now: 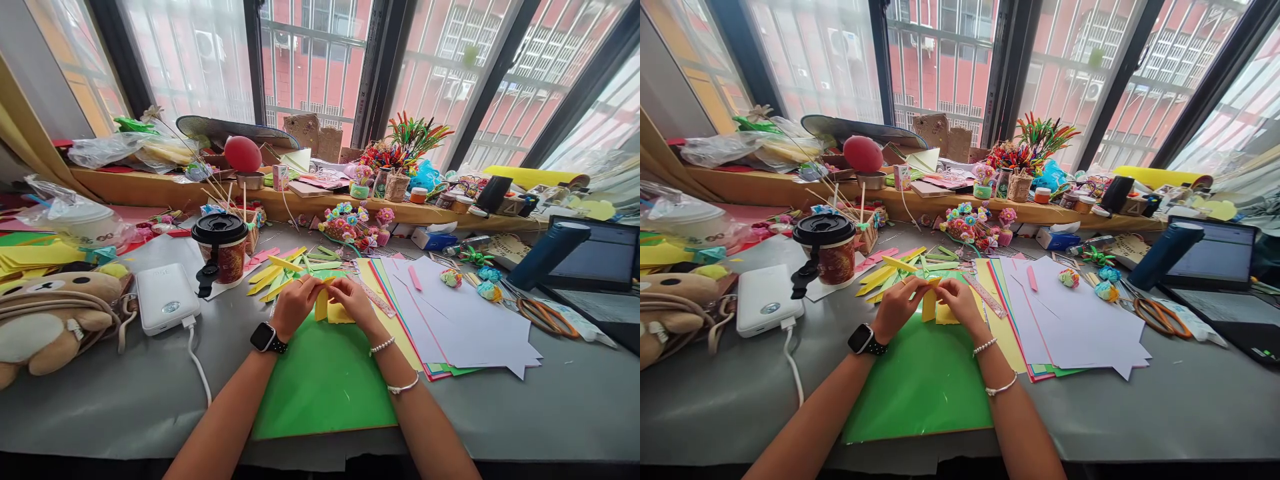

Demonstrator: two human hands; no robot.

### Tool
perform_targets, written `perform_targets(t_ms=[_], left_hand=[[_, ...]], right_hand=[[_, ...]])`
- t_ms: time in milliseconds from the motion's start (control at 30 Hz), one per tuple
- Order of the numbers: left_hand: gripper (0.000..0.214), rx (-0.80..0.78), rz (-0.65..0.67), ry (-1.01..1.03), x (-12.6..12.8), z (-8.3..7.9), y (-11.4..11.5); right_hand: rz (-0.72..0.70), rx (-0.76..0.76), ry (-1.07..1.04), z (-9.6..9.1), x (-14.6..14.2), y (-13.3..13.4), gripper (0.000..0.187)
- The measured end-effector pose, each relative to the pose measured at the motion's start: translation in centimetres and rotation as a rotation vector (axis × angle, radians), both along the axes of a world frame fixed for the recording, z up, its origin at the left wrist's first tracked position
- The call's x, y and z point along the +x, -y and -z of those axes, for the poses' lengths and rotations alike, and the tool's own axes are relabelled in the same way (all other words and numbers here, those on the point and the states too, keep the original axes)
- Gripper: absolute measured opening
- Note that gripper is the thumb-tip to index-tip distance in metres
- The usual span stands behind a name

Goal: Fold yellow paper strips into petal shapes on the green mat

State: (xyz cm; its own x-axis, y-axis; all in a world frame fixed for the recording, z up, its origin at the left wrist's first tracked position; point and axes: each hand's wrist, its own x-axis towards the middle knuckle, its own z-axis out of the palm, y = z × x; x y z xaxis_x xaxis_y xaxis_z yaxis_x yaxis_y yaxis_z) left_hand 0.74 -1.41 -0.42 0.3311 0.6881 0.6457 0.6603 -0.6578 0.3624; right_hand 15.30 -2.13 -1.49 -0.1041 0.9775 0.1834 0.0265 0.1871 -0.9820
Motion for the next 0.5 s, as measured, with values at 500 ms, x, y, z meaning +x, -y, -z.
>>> perform_targets(t_ms=[500], left_hand=[[0.012, -0.059, -0.006, 0.133, 0.32, -0.18, 0.17]], right_hand=[[0.044, 0.024, 0.002, -0.29, -0.04, 0.3, 0.031]])
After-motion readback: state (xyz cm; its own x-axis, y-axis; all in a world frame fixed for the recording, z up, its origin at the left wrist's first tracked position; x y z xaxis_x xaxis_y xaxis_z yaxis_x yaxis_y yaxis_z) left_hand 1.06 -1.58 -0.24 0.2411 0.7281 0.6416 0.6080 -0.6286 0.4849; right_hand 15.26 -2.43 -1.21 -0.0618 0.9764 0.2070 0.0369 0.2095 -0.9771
